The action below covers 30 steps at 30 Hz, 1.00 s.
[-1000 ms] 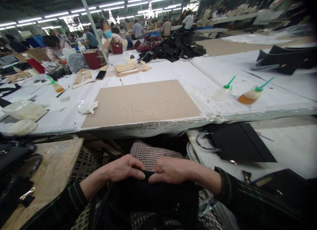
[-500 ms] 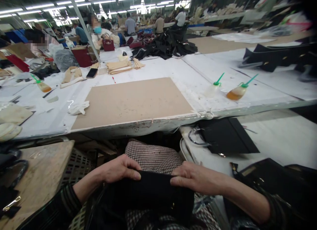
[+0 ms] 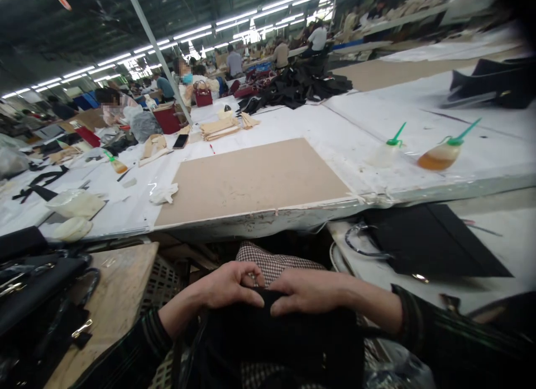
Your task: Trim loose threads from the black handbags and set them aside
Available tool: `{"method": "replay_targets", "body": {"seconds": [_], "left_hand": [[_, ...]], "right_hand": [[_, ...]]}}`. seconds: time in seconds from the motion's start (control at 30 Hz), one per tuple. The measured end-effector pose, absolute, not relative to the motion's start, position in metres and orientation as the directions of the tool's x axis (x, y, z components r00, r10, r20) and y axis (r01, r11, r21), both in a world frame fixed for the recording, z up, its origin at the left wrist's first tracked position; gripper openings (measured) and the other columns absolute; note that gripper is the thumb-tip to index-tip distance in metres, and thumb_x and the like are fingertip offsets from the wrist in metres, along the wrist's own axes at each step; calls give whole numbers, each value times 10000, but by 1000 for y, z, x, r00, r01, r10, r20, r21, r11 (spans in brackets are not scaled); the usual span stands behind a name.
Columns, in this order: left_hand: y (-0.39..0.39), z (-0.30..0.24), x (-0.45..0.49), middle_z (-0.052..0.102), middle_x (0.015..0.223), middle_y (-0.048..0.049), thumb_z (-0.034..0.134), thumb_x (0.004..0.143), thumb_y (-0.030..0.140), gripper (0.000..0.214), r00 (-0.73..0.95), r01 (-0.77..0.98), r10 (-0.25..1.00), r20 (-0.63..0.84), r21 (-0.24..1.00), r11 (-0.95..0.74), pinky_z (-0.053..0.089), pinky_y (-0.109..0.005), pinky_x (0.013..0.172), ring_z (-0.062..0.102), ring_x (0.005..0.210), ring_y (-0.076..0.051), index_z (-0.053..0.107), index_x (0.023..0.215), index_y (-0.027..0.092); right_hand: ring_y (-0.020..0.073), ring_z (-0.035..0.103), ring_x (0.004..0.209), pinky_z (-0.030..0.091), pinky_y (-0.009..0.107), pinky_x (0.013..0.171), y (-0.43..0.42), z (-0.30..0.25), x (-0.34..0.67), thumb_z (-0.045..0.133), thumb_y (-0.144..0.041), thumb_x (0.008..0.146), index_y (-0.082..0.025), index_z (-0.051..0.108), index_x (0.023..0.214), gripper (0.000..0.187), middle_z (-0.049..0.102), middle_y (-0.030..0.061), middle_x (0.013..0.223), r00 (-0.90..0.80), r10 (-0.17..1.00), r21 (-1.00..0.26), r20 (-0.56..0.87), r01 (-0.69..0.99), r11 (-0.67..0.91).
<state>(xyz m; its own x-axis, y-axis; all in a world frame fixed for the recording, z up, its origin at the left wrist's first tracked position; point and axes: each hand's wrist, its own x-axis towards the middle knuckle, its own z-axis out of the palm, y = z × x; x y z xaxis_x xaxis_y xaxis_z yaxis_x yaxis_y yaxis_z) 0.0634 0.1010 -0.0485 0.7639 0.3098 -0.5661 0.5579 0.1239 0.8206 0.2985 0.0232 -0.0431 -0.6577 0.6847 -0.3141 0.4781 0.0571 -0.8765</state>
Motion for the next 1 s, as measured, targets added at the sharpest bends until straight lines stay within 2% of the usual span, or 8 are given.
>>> {"method": "replay_targets", "body": {"seconds": [0.07,0.2,0.37,0.47,0.53,0.67,0.83,1.0], "left_hand": [[104,-44,53,626,761,28,828,644,338,431,751,585,352,-559,810,40,360,-184,547,508,645,-107,622,980,165],[110,-35,28,623,832,25,788,684,335,343,731,623,347,-588,782,13,404,-207,648,532,743,-132,672,962,172],[108,-31,19,557,745,24,635,834,430,302,714,644,315,-626,763,55,363,-208,583,453,640,-109,667,963,158],[106,-32,19,502,704,24,547,889,474,345,725,640,347,-595,768,-21,326,-206,547,407,623,-106,650,868,145],[106,-34,19,471,683,28,521,902,482,367,736,634,379,-561,767,-96,311,-206,538,392,625,-107,636,819,143],[106,-37,20,445,660,37,483,922,462,373,741,637,415,-528,749,-183,274,-203,501,369,589,-95,615,778,145],[104,-31,25,496,673,39,527,905,414,298,764,621,437,-474,722,-305,278,-197,518,402,603,-98,667,852,156],[107,-35,24,555,720,35,580,879,408,257,769,613,406,-494,749,-251,315,-192,570,467,677,-118,694,888,178]], "right_hand": [[101,434,509,327,204,469,32,-50,289,610,-331,850,-155,711,829,205,522,-43,597,-666,669,-863,-330,500,73],[97,421,511,348,194,468,38,-61,297,587,-321,856,-160,680,822,188,511,-44,620,-682,625,-898,-381,434,-73],[96,402,493,355,193,458,42,-70,304,607,-366,849,-162,680,809,221,516,-41,609,-669,600,-893,-439,398,-209],[100,433,498,373,193,468,46,-73,302,611,-377,856,-165,706,862,233,547,-37,622,-678,589,-895,-440,385,-225],[116,493,551,404,201,511,50,-72,298,597,-377,877,-172,720,950,251,604,-22,692,-694,603,-913,-393,372,-167],[171,593,779,434,230,658,62,-67,280,618,-415,894,-204,703,1118,319,686,12,915,-720,656,-915,-225,387,111],[115,473,542,306,224,505,73,-63,253,648,-409,893,-176,733,889,248,552,-41,617,-721,655,-817,-224,506,277],[93,403,497,273,222,483,74,-62,249,630,-307,892,-169,696,764,200,440,-71,549,-723,651,-864,-229,460,207]]}}
